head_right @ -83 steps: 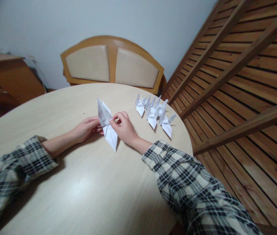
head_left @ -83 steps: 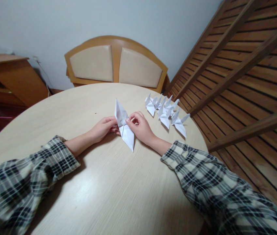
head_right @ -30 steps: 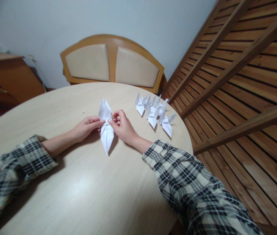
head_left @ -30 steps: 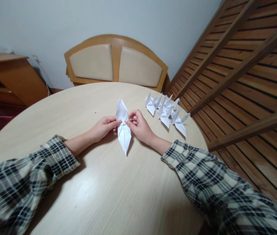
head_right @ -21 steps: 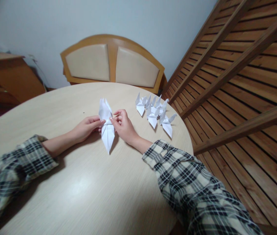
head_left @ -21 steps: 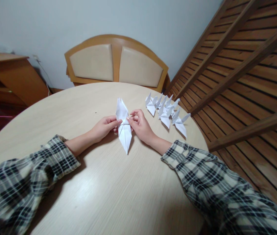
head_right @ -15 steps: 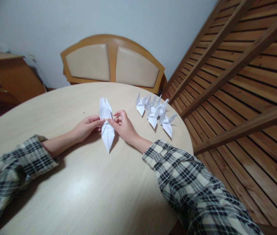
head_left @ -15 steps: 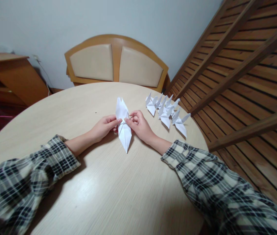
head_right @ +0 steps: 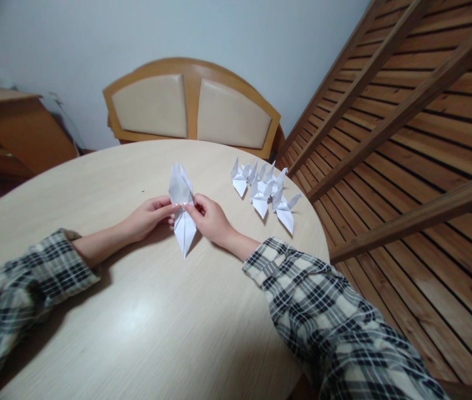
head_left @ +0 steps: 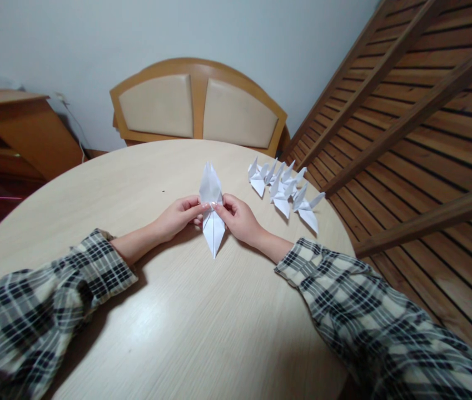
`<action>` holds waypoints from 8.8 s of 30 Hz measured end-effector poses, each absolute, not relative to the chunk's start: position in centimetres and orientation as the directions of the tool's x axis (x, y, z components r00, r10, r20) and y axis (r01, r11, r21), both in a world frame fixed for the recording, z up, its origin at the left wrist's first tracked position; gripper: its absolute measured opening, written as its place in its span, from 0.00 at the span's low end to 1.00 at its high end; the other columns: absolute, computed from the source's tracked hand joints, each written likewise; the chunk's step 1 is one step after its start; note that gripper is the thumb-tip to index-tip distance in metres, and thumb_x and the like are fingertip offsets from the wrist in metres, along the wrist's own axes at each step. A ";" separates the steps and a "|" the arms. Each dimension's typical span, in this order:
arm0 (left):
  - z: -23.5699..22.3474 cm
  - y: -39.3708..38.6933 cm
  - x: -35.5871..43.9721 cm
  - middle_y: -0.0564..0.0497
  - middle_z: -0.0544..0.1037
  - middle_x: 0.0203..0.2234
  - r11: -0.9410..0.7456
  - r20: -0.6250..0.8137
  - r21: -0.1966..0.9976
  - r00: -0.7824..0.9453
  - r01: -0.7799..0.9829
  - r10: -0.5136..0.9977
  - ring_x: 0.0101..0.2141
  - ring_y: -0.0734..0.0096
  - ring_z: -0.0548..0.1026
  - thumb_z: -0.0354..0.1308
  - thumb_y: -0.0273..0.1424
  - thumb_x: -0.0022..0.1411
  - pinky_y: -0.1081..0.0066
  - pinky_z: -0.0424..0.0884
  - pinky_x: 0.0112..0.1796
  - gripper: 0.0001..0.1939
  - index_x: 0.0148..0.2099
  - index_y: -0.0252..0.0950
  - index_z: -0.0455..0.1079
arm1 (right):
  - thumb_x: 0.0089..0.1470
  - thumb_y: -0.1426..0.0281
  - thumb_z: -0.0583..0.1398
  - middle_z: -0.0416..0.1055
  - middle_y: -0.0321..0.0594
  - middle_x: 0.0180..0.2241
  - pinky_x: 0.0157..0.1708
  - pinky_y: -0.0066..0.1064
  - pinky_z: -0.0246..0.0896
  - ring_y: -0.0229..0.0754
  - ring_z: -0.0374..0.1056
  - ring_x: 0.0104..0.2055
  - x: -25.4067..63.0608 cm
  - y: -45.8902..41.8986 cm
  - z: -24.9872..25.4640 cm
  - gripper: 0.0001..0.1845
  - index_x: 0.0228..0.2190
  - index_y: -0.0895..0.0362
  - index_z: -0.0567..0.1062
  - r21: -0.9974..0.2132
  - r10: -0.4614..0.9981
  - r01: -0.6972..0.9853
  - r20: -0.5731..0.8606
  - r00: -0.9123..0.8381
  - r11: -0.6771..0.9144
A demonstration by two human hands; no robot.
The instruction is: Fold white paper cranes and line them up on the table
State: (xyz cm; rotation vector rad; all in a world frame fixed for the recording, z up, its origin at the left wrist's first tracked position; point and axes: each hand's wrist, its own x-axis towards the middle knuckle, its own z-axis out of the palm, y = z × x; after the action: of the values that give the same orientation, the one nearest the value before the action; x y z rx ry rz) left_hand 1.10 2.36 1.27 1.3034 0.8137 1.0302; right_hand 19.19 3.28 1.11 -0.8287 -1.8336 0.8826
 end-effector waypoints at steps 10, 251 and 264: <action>1.9 2.0 1.3 0.56 0.68 0.21 -0.105 0.128 0.991 0.389 -0.079 0.912 0.22 0.79 0.64 0.65 0.37 0.56 0.77 0.60 0.25 0.13 0.32 0.33 0.70 | 0.57 0.59 0.56 0.54 0.31 0.22 0.22 0.27 0.48 0.35 0.53 0.25 19.2 3.3 0.8 0.17 0.23 0.54 0.58 -0.872 0.836 0.135 0.392 -0.385 0.471; 2.9 0.8 1.1 0.57 0.59 0.14 -0.273 0.009 0.915 0.662 0.298 0.749 0.18 0.80 0.55 0.54 0.46 0.61 0.78 0.51 0.18 0.25 0.19 0.34 0.61 | 0.55 0.53 0.59 0.58 0.30 0.20 0.22 0.26 0.48 0.32 0.53 0.22 19.5 2.5 2.1 0.22 0.22 0.58 0.67 -0.944 0.820 0.053 0.254 -0.513 0.326; 2.7 0.8 0.8 0.57 0.61 0.15 -0.302 0.014 0.904 0.684 0.304 0.730 0.19 0.80 0.57 0.57 0.42 0.60 0.78 0.53 0.20 0.22 0.21 0.32 0.65 | 0.55 0.45 0.54 0.56 0.29 0.13 0.18 0.27 0.47 0.31 0.52 0.16 19.4 2.5 2.1 0.30 0.17 0.56 0.63 -0.961 0.877 0.047 0.227 -0.423 0.271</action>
State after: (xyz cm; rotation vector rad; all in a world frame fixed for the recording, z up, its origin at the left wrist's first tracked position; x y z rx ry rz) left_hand 0.82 0.81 2.72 1.8882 0.8087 0.5301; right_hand 19.42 2.50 2.05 -0.8529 -1.7073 1.2527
